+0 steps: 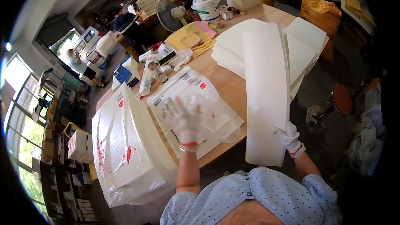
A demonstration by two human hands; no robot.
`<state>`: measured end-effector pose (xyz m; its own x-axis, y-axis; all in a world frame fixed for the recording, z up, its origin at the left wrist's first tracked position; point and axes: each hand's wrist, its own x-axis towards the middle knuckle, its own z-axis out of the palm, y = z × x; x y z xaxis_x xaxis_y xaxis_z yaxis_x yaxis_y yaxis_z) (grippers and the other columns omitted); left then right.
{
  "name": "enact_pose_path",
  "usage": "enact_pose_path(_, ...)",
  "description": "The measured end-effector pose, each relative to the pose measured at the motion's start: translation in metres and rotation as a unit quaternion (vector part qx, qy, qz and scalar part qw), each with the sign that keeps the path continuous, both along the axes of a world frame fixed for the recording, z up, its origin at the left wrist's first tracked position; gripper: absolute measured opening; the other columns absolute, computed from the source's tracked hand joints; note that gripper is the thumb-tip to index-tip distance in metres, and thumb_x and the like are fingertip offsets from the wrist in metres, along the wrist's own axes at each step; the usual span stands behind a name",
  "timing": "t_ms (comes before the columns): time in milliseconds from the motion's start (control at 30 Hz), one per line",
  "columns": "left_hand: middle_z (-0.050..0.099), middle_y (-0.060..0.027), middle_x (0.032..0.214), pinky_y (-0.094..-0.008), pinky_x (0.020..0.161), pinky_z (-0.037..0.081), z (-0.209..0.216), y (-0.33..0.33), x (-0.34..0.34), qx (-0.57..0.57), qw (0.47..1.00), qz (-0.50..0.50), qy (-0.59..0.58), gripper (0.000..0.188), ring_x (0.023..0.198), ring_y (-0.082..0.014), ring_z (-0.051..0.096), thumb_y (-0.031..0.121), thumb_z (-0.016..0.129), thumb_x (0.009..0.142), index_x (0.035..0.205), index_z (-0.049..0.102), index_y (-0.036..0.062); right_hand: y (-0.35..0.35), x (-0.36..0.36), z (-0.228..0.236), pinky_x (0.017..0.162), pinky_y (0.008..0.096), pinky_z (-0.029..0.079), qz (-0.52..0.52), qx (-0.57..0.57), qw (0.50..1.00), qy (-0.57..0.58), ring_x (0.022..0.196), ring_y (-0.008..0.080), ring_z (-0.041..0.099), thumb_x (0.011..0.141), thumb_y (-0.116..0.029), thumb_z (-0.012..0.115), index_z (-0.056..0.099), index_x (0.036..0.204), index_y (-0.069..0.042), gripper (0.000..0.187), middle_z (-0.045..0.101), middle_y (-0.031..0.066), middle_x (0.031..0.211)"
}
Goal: The person repeatedly picks up white rectangular sheets from a stack on the table and places them into white plastic bags with red text. The person continues this one-by-one packing process throughout the clip, handling the sheets and bags with gloved hands.
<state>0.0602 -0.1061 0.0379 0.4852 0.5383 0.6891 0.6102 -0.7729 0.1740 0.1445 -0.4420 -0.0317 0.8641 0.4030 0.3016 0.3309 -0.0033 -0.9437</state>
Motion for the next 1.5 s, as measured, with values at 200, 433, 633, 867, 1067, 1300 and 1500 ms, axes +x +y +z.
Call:
enact_pose_path(200, 0.061, -0.011, 0.107, -0.0296, 0.085, 0.045, -0.069, 0.115, 0.011, -0.725, 0.492, -0.407, -0.259, 0.041, 0.099, -0.019, 0.057, 0.013, 0.055, 0.087, 0.125, 0.047, -0.0008, -0.006, -0.013, 0.017, 0.056, 0.0369, 0.049, 0.091, -0.332, 0.854, -0.39, 0.065, 0.0277, 0.061, 0.078, -0.012, 0.056, 0.064, 0.08, -0.009, 0.009, 0.063, 0.0121, 0.075)
enact_pose_path(433, 0.063, -0.0014, 0.097, -0.0246, 0.072, 0.048, -0.064, 0.06, 0.058, -0.523, 0.728, -0.406, -0.178, 0.031, 0.078, -0.0135, 0.058, 0.001, 0.049, 0.086, 0.117, 0.055, 0.0036, 0.092, -0.005, 0.017, 0.057, 0.045, 0.049, 0.212, -0.562, 0.765, -0.23, 0.067, 0.033, 0.062, 0.079, -0.019, 0.052, 0.06, 0.082, -0.009, 0.014, 0.064, 0.0133, 0.079)
enact_pose_path(633, 0.061, -0.0172, 0.091, -0.0396, 0.073, 0.048, -0.042, -0.073, 0.054, -0.268, 0.837, -0.477, -0.017, 0.049, 0.085, -0.0312, 0.06, 0.013, 0.061, 0.077, 0.124, 0.047, 0.0065, 0.153, 0.079, -0.094, 0.086, 0.041, 0.046, 0.2, -0.329, 0.863, -0.328, 0.101, 0.0292, 0.056, 0.08, -0.028, 0.059, 0.05, 0.116, -0.008, 0.042, 0.053, 0.0181, 0.116)
enact_pose_path(867, 0.057, -0.0161, 0.102, -0.0409, 0.079, 0.046, -0.134, -0.027, -0.018, -0.195, 0.877, -0.386, 0.209, 0.056, 0.09, -0.0326, 0.057, 0.017, 0.061, 0.076, 0.128, 0.043, 0.0079, 0.22, 0.107, -0.084, 0.093, 0.0426, 0.042, 0.006, -0.476, 0.875, -0.085, 0.11, 0.037, 0.052, 0.086, -0.029, 0.052, 0.044, 0.124, -0.008, 0.044, 0.044, 0.0209, 0.129)
enact_pose_path(1067, 0.052, -0.0138, 0.116, -0.0394, 0.083, 0.046, -0.251, 0.117, -0.076, -0.35, 0.93, -0.091, -0.07, 0.048, 0.101, -0.0308, 0.054, 0.018, 0.058, 0.08, 0.125, 0.044, 0.0097, 0.225, 0.164, -0.113, 0.08, 0.0489, 0.047, 0.036, -0.571, 0.819, -0.033, 0.097, 0.0393, 0.059, 0.087, -0.03, 0.044, 0.05, 0.117, -0.011, 0.036, 0.059, 0.0214, 0.11)
enact_pose_path(1300, 0.053, -0.0156, 0.11, -0.0426, 0.078, 0.047, -0.192, 0.033, -0.146, -0.432, 0.9, 0.058, 0.027, 0.033, 0.094, -0.0308, 0.057, 0.02, 0.054, 0.086, 0.115, 0.045, 0.0078, 0.142, 0.119, -0.154, 0.067, 0.0463, 0.045, 0.082, -0.395, 0.903, -0.149, 0.08, 0.0404, 0.057, 0.082, -0.015, 0.047, 0.049, 0.092, -0.006, 0.014, 0.059, 0.0205, 0.088)
enact_pose_path(1500, 0.056, -0.0184, 0.098, -0.0429, 0.072, 0.048, -0.19, -0.023, -0.184, -0.378, 0.908, 0.064, 0.17, 0.024, 0.081, -0.0327, 0.058, 0.017, 0.053, 0.085, 0.106, 0.047, 0.0053, 0.072, 0.095, -0.157, 0.059, 0.0452, 0.04, 0.191, -0.316, 0.892, -0.263, 0.069, 0.0418, 0.051, 0.082, -0.01, 0.048, 0.047, 0.078, -0.002, 0.009, 0.053, 0.0209, 0.074)
